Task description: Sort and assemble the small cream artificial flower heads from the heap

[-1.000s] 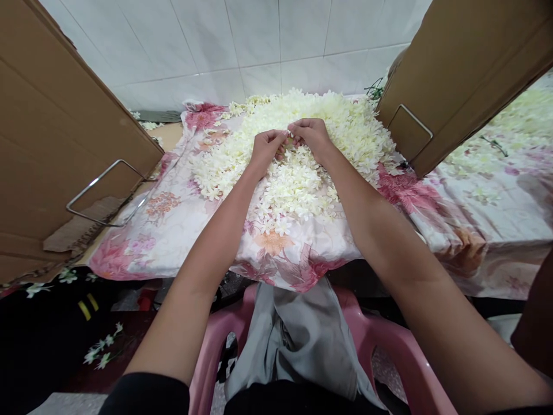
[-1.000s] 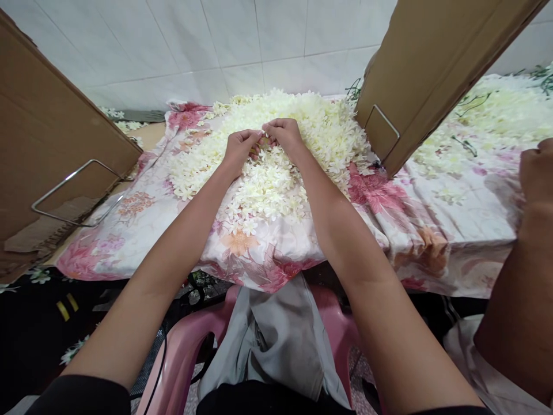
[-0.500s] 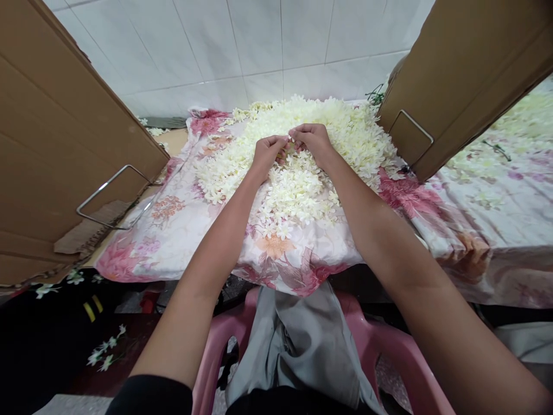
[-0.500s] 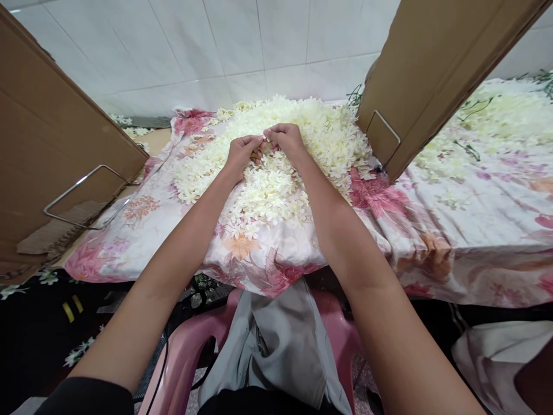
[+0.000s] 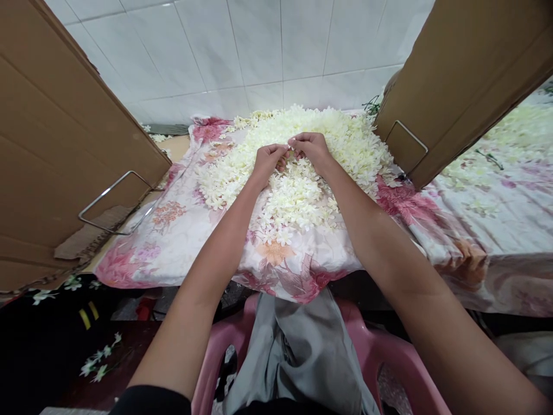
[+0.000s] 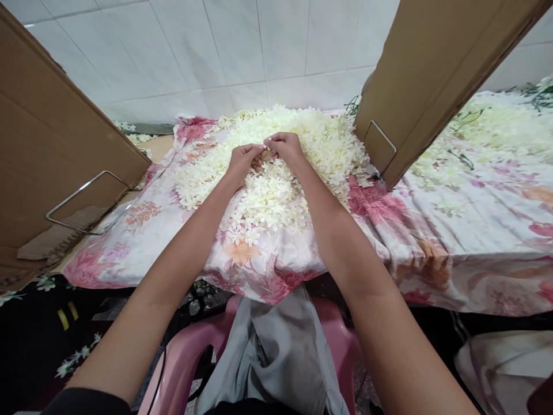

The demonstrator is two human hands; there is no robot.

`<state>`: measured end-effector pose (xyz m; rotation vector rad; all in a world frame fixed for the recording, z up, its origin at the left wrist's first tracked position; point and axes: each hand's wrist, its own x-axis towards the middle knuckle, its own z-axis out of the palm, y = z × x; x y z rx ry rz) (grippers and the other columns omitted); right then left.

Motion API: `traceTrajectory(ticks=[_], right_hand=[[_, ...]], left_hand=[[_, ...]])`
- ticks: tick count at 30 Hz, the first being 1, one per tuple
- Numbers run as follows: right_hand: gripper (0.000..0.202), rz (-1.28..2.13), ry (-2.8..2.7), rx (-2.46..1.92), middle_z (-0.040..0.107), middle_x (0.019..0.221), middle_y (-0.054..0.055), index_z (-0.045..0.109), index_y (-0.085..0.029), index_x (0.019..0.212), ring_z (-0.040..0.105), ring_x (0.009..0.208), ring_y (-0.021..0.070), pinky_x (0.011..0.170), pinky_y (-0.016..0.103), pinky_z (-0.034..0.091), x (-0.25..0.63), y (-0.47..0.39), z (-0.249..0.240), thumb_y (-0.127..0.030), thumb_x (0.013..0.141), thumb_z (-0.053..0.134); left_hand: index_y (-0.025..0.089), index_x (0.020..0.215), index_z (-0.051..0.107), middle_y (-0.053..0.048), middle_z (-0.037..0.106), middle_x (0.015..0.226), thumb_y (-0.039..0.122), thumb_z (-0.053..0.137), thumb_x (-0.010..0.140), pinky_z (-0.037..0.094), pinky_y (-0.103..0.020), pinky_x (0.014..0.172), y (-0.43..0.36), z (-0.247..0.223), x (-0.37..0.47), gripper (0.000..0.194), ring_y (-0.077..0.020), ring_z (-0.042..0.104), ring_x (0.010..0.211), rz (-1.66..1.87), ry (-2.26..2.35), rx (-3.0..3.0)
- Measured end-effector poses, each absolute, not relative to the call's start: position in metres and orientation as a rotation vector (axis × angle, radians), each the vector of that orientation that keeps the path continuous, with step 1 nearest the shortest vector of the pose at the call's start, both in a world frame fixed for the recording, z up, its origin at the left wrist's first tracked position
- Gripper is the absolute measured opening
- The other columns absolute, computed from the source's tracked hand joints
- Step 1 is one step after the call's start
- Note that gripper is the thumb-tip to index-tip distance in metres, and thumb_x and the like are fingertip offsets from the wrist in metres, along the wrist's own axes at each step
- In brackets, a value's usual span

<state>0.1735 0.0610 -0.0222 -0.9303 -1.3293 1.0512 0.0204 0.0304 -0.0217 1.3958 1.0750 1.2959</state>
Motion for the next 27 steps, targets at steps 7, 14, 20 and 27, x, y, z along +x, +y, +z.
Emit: traceTrajectory(ticks=[7, 14, 20, 27], right_hand=[[0.031, 1.089, -1.299, -0.902, 0.064, 0.065, 0.000, 0.068, -0.014, 0.077, 0.056, 0.052, 0.0091, 0.050, 0.021, 0.047, 0.1730, 0.0519, -0.0165, -0.031, 0.077, 0.093], [0.037, 1.092, -1.305, -0.901, 0.066, 0.065, 0.001, 0.070, -0.014, 0.078, 0.057, 0.053, 0.0094, 0.048, 0.019, 0.048, 0.1739, 0.0535, -0.0174, -0.039, 0.072, 0.096], [0.038, 1.091, -1.296, -0.913, 0.067, 0.066, 0.000, 0.069, -0.014, 0.078, 0.056, 0.051, 0.0085, 0.048, 0.019, 0.048, 0.1733, 0.0563, -0.0180, -0.040, 0.072, 0.096], [0.039, 1.098, -1.295, -0.915, 0.067, 0.068, 0.001, 0.069, -0.014, 0.079, 0.058, 0.052, 0.0085, 0.048, 0.019, 0.047, 0.1737, 0.0584, -0.0190, -0.042, 0.071, 0.096]], left_hand=[[0.014, 0.082, 0.069, -0.002, 0.072, 0.074, 0.041, 0.078, 0.091, 0.046, -0.014, 0.049, 0.0309, -0.0207, 0.0194, 0.030, -0.0054, 0.059, 0.054, 1.281, 1.069, 1.373], [0.014, 0.085, 0.071, -0.002, 0.072, 0.076, 0.041, 0.081, 0.089, 0.047, -0.014, 0.050, 0.0296, -0.0199, 0.0182, 0.029, -0.0048, 0.059, 0.054, 1.274, 1.062, 1.369], [0.014, 0.086, 0.072, -0.002, 0.073, 0.078, 0.040, 0.081, 0.089, 0.047, -0.015, 0.050, 0.0302, -0.0208, 0.0173, 0.027, -0.0049, 0.058, 0.054, 1.285, 1.022, 1.367], [0.014, 0.085, 0.073, -0.002, 0.073, 0.079, 0.038, 0.082, 0.088, 0.047, -0.016, 0.050, 0.0322, -0.0226, 0.0160, 0.026, -0.0053, 0.059, 0.054, 1.290, 0.979, 1.363]])
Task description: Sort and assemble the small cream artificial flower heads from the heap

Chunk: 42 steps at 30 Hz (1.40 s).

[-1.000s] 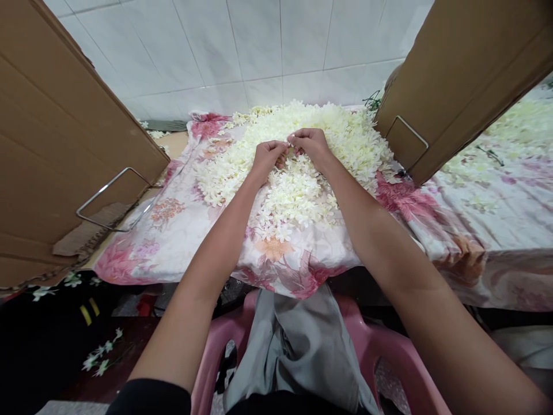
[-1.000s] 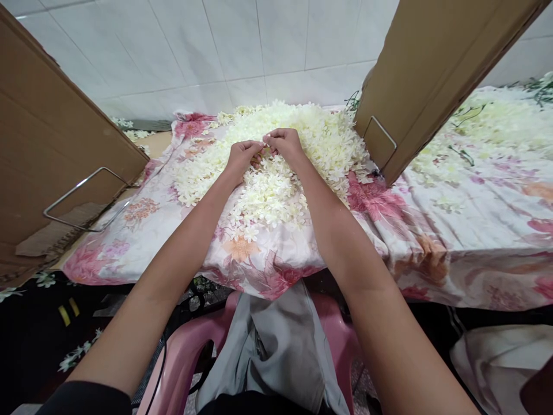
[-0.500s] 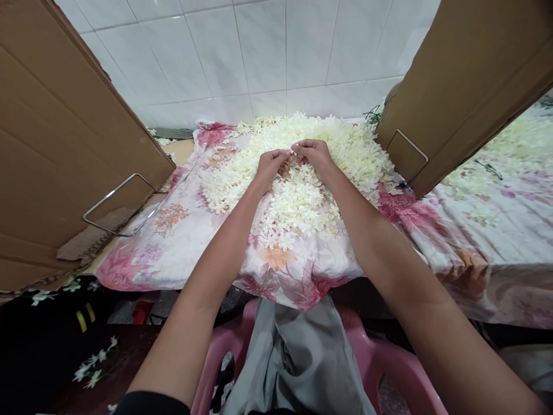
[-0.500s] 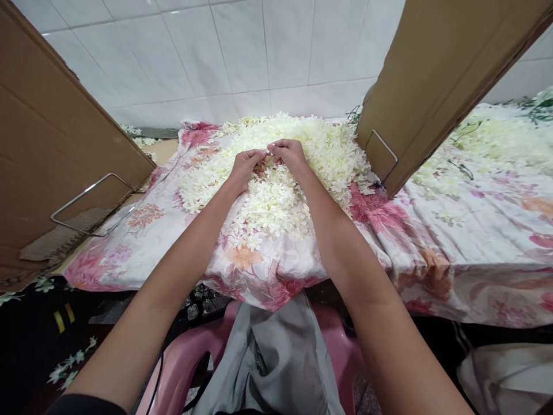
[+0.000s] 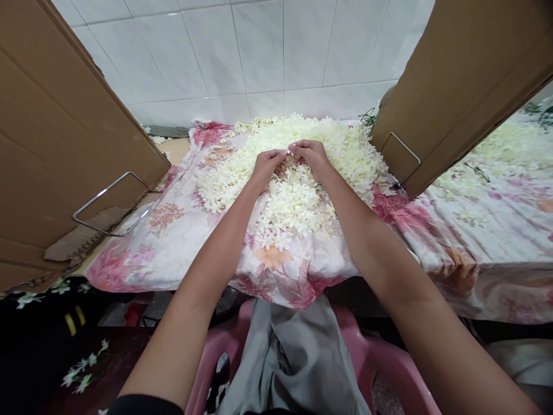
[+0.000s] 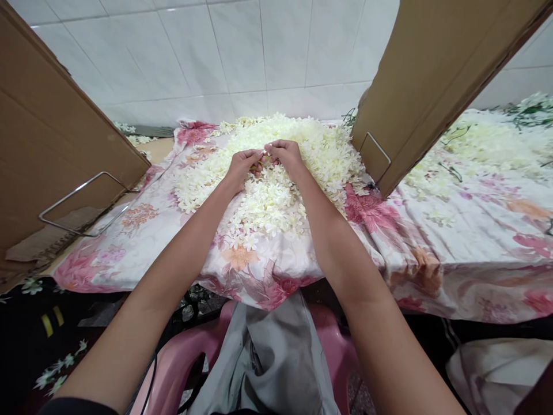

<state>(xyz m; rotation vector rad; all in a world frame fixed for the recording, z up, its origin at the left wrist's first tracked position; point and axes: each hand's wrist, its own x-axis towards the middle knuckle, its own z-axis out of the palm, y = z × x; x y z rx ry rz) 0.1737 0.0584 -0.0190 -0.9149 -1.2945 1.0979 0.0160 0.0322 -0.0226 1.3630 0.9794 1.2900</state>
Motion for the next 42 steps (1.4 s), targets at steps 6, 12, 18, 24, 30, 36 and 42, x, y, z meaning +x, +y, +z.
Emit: traceTrajectory(ticks=[6, 12, 18, 24, 30, 36, 42], right_hand=[[0.037, 1.091, -1.288, -0.940, 0.067, 0.066, 0.000, 0.070, -0.014, 0.079, 0.058, 0.052, 0.0088, 0.048, 0.018, 0.047, 0.173, 0.055, -0.016, -0.039, 0.072, 0.096], [0.036, 1.092, -1.272, -0.953, 0.066, 0.066, 0.000, 0.068, -0.015, 0.076, 0.057, 0.052, 0.0085, 0.050, 0.019, 0.048, 0.172, 0.049, -0.012, -0.037, 0.071, 0.097], [0.041, 1.082, -1.284, -0.957, 0.063, 0.060, -0.002, 0.067, -0.016, 0.074, 0.054, 0.049, 0.0086, 0.047, 0.019, 0.046, 0.170, 0.048, -0.011, -0.041, 0.068, 0.098], [0.038, 1.072, -1.308, -0.942, 0.058, 0.052, -0.003, 0.065, -0.016, 0.071, 0.052, 0.047, 0.0088, 0.046, 0.019, 0.045, 0.169, 0.048, -0.012, -0.035, 0.069, 0.098], [0.033, 1.042, -1.335, -0.968, 0.059, 0.054, -0.003, 0.063, -0.017, 0.069, 0.051, 0.048, 0.0091, 0.048, 0.020, 0.046, 0.167, 0.049, -0.014, -0.026, 0.070, 0.095], [0.036, 1.044, -1.346, -0.986, 0.059, 0.052, -0.002, 0.061, -0.019, 0.067, 0.052, 0.048, 0.0104, 0.047, 0.021, 0.047, 0.171, 0.047, -0.015, -0.028, 0.068, 0.097], [0.034, 1.051, -1.354, -0.986, 0.059, 0.050, -0.002, 0.064, -0.018, 0.067, 0.053, 0.046, 0.0102, 0.046, 0.020, 0.048, 0.176, 0.041, -0.011, -0.030, 0.070, 0.096]], left_hand=[[0.014, 0.088, 0.073, -0.001, 0.073, 0.079, 0.040, 0.083, 0.087, 0.047, -0.015, 0.050, 0.032, -0.023, 0.015, 0.028, -0.0049, 0.059, 0.055, 1.282, 0.979, 1.378], [0.015, 0.085, 0.072, -0.001, 0.072, 0.078, 0.040, 0.085, 0.086, 0.049, -0.017, 0.050, 0.031, -0.022, 0.016, 0.028, -0.0054, 0.060, 0.053, 1.287, 0.999, 1.368], [0.015, 0.081, 0.071, -0.001, 0.072, 0.075, 0.034, 0.083, 0.087, 0.048, -0.018, 0.049, 0.029, -0.020, 0.017, 0.024, -0.0057, 0.058, 0.051, 1.282, 1.020, 1.360], [0.014, 0.077, 0.070, -0.001, 0.071, 0.072, 0.029, 0.080, 0.088, 0.048, -0.017, 0.049, 0.030, -0.020, 0.018, 0.021, -0.0058, 0.056, 0.050, 1.285, 1.064, 1.375], [0.014, 0.069, 0.067, 0.000, 0.065, 0.060, 0.027, 0.078, 0.087, 0.047, -0.017, 0.047, 0.030, -0.023, 0.020, 0.025, -0.0052, 0.051, 0.045, 1.267, 1.111, 1.487], [0.015, 0.065, 0.063, 0.003, 0.058, 0.052, 0.022, 0.078, 0.085, 0.044, -0.016, 0.044, 0.027, -0.024, 0.024, 0.026, -0.0053, 0.048, 0.043, 1.284, 1.183, 1.518], [0.015, 0.070, 0.066, 0.003, 0.061, 0.056, 0.023, 0.079, 0.084, 0.044, -0.015, 0.044, 0.028, -0.026, 0.023, 0.020, -0.0052, 0.049, 0.045, 1.298, 1.170, 1.526]])
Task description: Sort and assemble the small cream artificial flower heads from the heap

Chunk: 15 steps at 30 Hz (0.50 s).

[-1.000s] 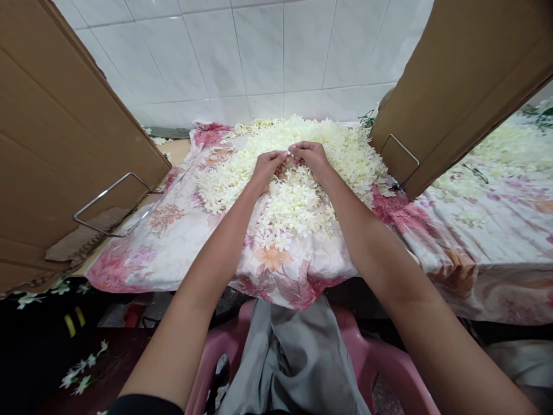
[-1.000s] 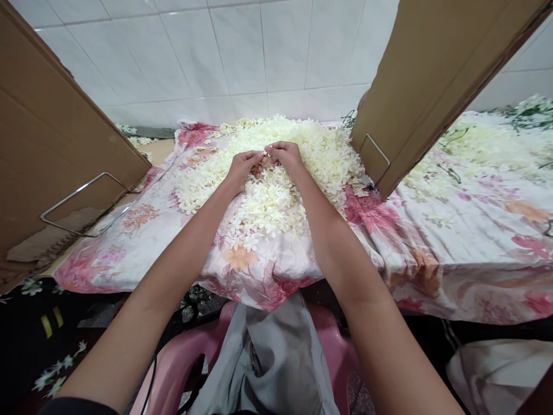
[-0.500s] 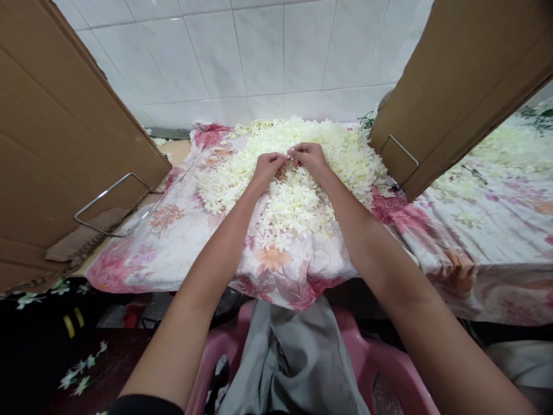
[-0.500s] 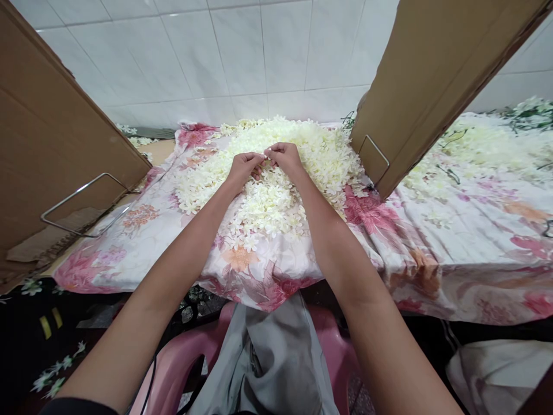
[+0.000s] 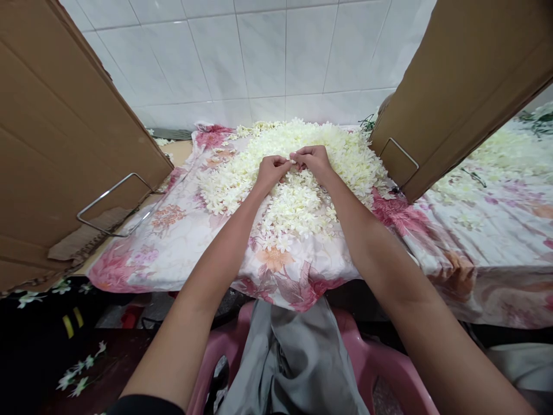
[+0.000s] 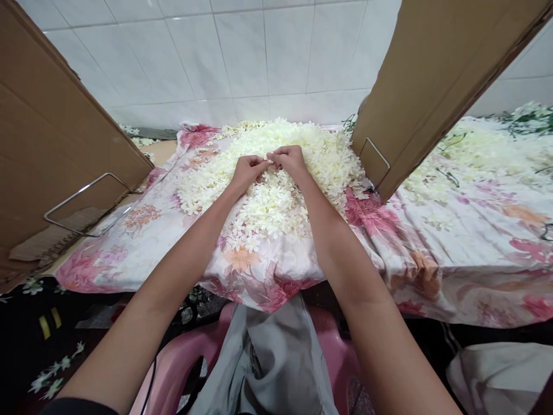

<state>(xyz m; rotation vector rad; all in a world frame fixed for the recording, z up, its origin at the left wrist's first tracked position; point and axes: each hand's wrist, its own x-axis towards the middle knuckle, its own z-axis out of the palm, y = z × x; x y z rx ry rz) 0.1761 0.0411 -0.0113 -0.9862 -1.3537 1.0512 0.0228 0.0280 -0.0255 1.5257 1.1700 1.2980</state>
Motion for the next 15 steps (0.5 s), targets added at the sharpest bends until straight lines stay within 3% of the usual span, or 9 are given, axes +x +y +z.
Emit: traceTrajectory(ticks=[9, 15], right_hand=[[0.046, 1.035, -1.374, -0.951, 0.065, 0.055, 0.001, 0.067, -0.016, 0.066, 0.057, 0.045, 0.0102, 0.046, 0.021, 0.050, 0.1757, 0.0370, -0.0083, -0.048, 0.063, 0.100], [0.046, 1.101, -1.403, -0.965, 0.064, 0.052, 0.003, 0.067, -0.015, 0.062, 0.057, 0.044, 0.0109, 0.043, 0.020, 0.047, 0.1727, 0.0346, -0.0056, -0.047, 0.067, 0.099]], left_hand=[[0.015, 0.067, 0.067, -0.001, 0.066, 0.063, 0.031, 0.074, 0.089, 0.044, -0.017, 0.045, 0.0276, -0.0242, 0.0239, 0.028, -0.0062, 0.051, 0.047, 1.293, 1.178, 1.487], [0.016, 0.063, 0.063, 0.001, 0.061, 0.055, 0.041, 0.075, 0.092, 0.044, -0.017, 0.045, 0.0313, -0.0253, 0.0227, 0.040, -0.0067, 0.053, 0.044, 1.289, 1.226, 1.461]])
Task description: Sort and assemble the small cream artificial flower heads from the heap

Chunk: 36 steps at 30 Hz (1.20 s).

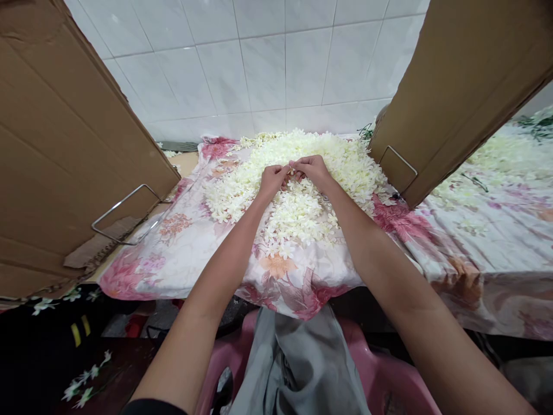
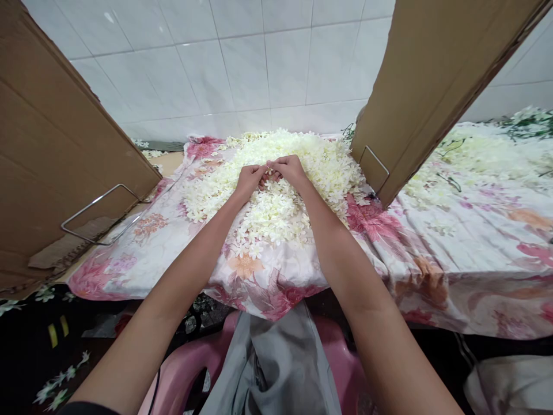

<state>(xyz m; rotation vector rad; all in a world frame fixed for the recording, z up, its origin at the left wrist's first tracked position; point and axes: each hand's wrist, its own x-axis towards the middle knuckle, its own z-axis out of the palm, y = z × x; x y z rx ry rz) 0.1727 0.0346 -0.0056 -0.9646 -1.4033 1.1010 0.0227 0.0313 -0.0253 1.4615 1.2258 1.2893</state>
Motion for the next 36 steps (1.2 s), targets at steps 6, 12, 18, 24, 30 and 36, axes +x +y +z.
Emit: traceTrajectory(ticks=[6, 12, 18, 24, 30, 36], right_hand=[[0.045, 1.118, -1.380, -0.953, 0.060, 0.048, 0.001, 0.065, -0.016, 0.060, 0.056, 0.044, 0.0102, 0.045, 0.019, 0.047, 0.171, 0.037, -0.007, -0.044, 0.071, 0.097], [0.037, 1.110, -1.320, -0.965, 0.061, 0.049, 0.000, 0.066, -0.016, 0.063, 0.059, 0.045, 0.0108, 0.045, 0.018, 0.048, 0.171, 0.042, -0.011, -0.035, 0.074, 0.096], [0.036, 1.137, -1.305, -0.958, 0.062, 0.049, 0.000, 0.065, -0.016, 0.064, 0.059, 0.045, 0.0116, 0.044, 0.020, 0.047, 0.170, 0.045, -0.013, -0.030, 0.071, 0.098], [0.042, 1.042, -1.382, -0.902, 0.061, 0.054, -0.001, 0.065, -0.016, 0.066, 0.056, 0.047, 0.0103, 0.046, 0.021, 0.049, 0.171, 0.048, -0.017, -0.039, 0.066, 0.100], [0.040, 0.818, -1.409, -0.927, 0.060, 0.063, -0.004, 0.062, -0.019, 0.071, 0.054, 0.045, 0.0094, 0.041, 0.022, 0.046, 0.168, 0.058, -0.026, -0.040, 0.069, 0.096], [0.037, 0.746, -1.518, -0.944, 0.060, 0.059, -0.002, 0.069, -0.017, 0.071, 0.055, 0.047, 0.0108, 0.044, 0.022, 0.046, 0.169, 0.056, -0.028, -0.049, 0.080, 0.086]], left_hand=[[0.015, 0.070, 0.066, 0.002, 0.062, 0.060, 0.037, 0.076, 0.092, 0.046, -0.016, 0.046, 0.032, -0.026, 0.019, 0.033, -0.0056, 0.053, 0.047, 1.270, 1.134, 1.471], [0.015, 0.074, 0.067, 0.003, 0.062, 0.060, 0.023, 0.073, 0.088, 0.046, -0.017, 0.046, 0.030, -0.028, 0.019, 0.017, -0.0060, 0.051, 0.047, 1.267, 1.131, 1.516], [0.017, 0.069, 0.060, 0.005, 0.057, 0.054, 0.016, 0.071, 0.084, 0.046, -0.017, 0.046, 0.029, -0.026, 0.020, 0.018, -0.0066, 0.050, 0.046, 1.256, 1.188, 1.532], [0.016, 0.065, 0.057, 0.003, 0.059, 0.057, 0.014, 0.066, 0.087, 0.045, -0.017, 0.046, 0.030, -0.024, 0.020, 0.024, -0.0062, 0.053, 0.047, 1.234, 1.172, 1.449], [0.015, 0.070, 0.061, 0.002, 0.060, 0.061, 0.014, 0.065, 0.093, 0.045, -0.019, 0.045, 0.029, -0.021, 0.020, 0.024, -0.0061, 0.053, 0.046, 1.256, 1.150, 1.376], [0.014, 0.075, 0.064, 0.002, 0.061, 0.064, 0.019, 0.068, 0.096, 0.047, -0.020, 0.045, 0.029, -0.021, 0.018, 0.022, -0.0068, 0.053, 0.048, 1.307, 1.091, 1.327]])
